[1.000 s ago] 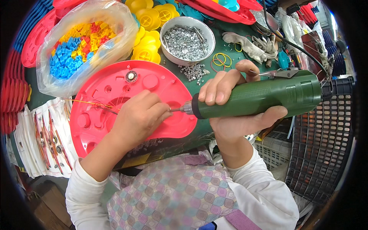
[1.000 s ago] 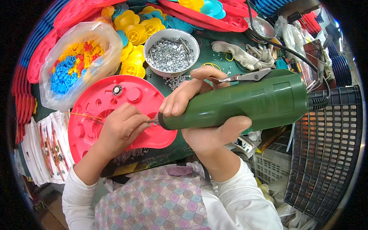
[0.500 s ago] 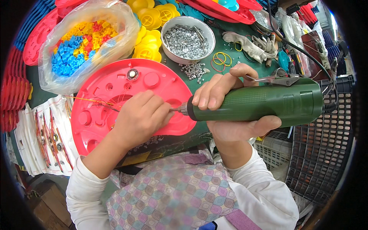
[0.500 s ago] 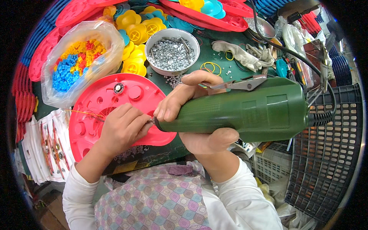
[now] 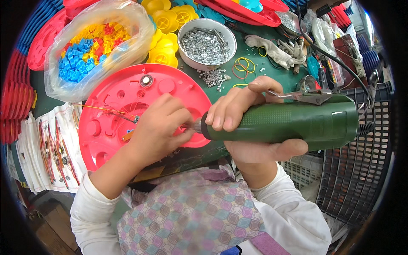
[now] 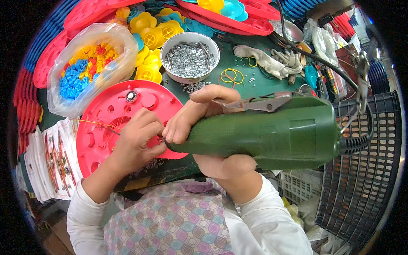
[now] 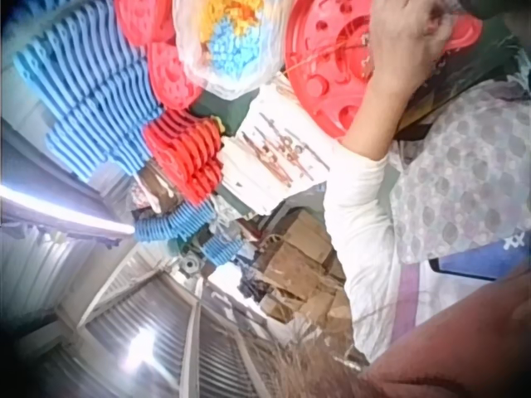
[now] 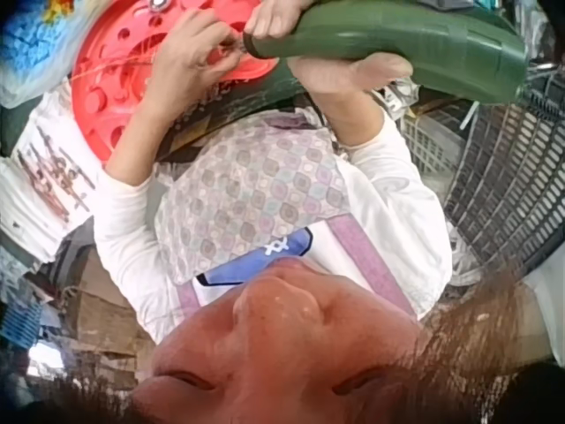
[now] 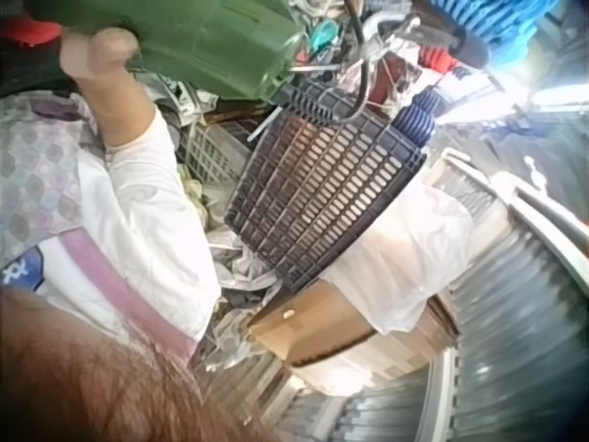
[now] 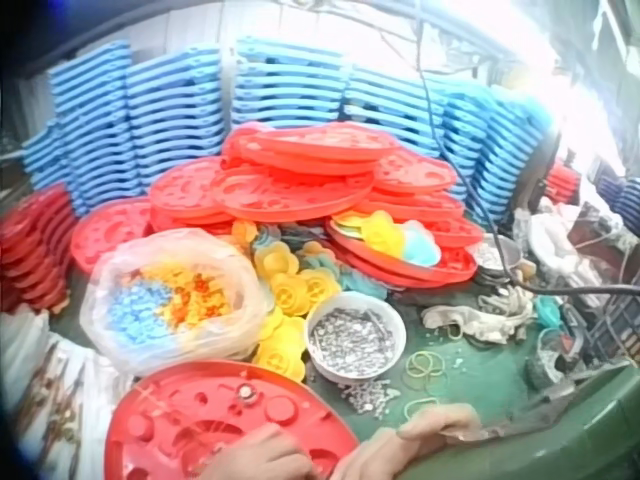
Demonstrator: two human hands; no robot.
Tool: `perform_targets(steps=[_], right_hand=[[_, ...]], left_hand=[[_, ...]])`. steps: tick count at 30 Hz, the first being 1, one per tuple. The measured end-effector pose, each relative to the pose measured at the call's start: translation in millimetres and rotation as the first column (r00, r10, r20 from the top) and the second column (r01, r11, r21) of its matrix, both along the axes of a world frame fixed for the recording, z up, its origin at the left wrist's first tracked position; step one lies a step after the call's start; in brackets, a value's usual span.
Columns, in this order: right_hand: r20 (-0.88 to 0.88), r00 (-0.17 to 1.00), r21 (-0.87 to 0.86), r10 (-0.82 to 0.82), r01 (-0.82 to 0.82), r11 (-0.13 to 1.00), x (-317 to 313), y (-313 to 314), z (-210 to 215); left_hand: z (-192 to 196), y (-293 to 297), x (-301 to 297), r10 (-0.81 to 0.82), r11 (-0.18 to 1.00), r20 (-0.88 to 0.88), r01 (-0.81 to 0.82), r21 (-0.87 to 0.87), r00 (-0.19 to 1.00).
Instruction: The person assembles small craft kits by placing colorful plastic pieces into red and blue plastic trays, using a green handheld tool to secure components. They handle star-shaped pieces, small beads, and pre-assembled kits laid out on a white sheet, then place finished items into white packaging.
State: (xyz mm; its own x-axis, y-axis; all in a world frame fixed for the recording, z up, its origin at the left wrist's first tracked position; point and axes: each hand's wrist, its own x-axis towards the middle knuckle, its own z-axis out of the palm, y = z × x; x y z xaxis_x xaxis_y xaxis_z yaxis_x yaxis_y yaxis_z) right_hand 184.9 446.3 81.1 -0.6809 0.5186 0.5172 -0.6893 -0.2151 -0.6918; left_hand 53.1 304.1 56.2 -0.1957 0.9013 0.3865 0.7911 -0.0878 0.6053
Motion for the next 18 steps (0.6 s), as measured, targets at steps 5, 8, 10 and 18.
perform_targets(steps=[5,8,10,18], right_hand=[[0.015,1.000,0.025,0.015,-0.015,1.000,6.6,-2.5,10.2],[0.122,0.991,0.079,-0.058,0.048,0.996,7.6,0.7,-2.0],[0.194,0.975,0.122,-0.110,0.087,0.989,8.2,2.9,-12.1],[0.018,0.999,0.083,-0.046,0.044,0.996,0.8,3.5,-23.0]], left_hand=[[4.4,-9.6,1.0,0.065,0.988,-0.001,-0.064,-0.140,0.998],[-1.6,-23.6,-7.2,0.108,0.980,-0.012,-0.109,-0.167,0.994],[-6.9,-27.8,-8.5,0.133,0.976,-0.024,-0.136,-0.173,0.991],[-1.2,-17.3,-1.2,0.098,0.994,-0.063,-0.101,-0.046,0.993]])
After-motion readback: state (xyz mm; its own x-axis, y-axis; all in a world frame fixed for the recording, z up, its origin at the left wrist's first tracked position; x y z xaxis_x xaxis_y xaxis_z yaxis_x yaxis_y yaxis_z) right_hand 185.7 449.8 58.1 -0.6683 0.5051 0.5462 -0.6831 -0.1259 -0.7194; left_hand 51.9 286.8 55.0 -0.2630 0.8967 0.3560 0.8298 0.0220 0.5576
